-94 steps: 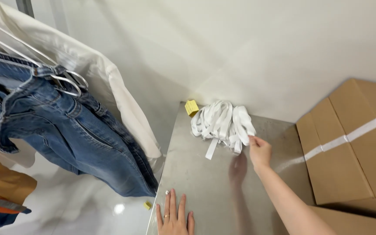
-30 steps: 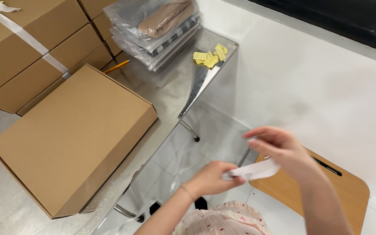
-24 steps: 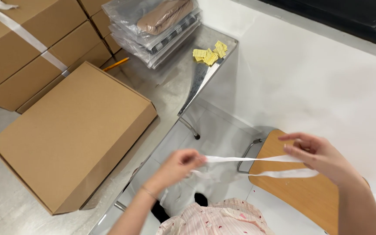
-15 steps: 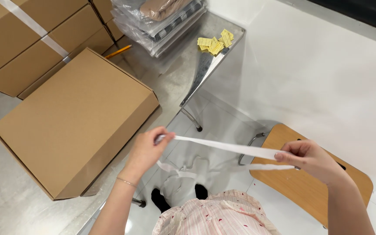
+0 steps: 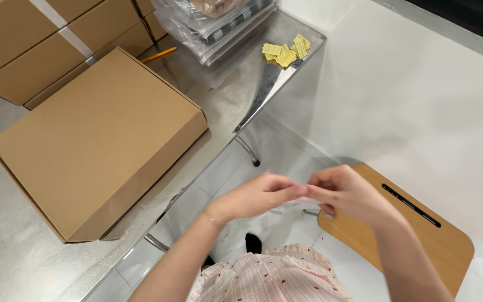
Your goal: Packing clothing into cardboard boxes and tying them with decorative ribbons
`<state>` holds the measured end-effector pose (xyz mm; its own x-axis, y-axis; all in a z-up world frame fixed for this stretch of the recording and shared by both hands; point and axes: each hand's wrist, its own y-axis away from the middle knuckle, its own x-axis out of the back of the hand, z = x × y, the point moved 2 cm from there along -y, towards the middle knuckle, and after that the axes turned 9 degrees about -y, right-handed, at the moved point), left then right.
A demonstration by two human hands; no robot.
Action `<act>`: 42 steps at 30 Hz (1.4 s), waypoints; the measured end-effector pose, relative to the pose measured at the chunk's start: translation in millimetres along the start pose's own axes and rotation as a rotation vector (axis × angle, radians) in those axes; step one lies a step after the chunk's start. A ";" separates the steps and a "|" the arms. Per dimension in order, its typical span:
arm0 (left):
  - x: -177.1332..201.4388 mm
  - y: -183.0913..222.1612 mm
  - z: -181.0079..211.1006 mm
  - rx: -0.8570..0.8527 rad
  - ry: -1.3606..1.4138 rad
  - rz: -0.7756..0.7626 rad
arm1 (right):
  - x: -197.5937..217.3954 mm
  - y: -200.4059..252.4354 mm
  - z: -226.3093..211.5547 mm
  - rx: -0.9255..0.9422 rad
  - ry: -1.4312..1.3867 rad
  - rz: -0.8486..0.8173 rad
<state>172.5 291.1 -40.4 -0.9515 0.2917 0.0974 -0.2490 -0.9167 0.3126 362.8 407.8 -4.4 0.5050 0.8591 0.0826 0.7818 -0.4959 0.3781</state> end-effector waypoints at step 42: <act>40.7 53.6 20.4 -0.094 0.089 0.041 | 34.2 -0.7 -16.0 0.014 0.076 -0.013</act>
<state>124.2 259.4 -0.4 -0.9725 0.2319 0.0230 -0.2214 -0.9501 0.2196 373.6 439.6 12.9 0.4659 0.8724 0.1477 0.7934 -0.4858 0.3667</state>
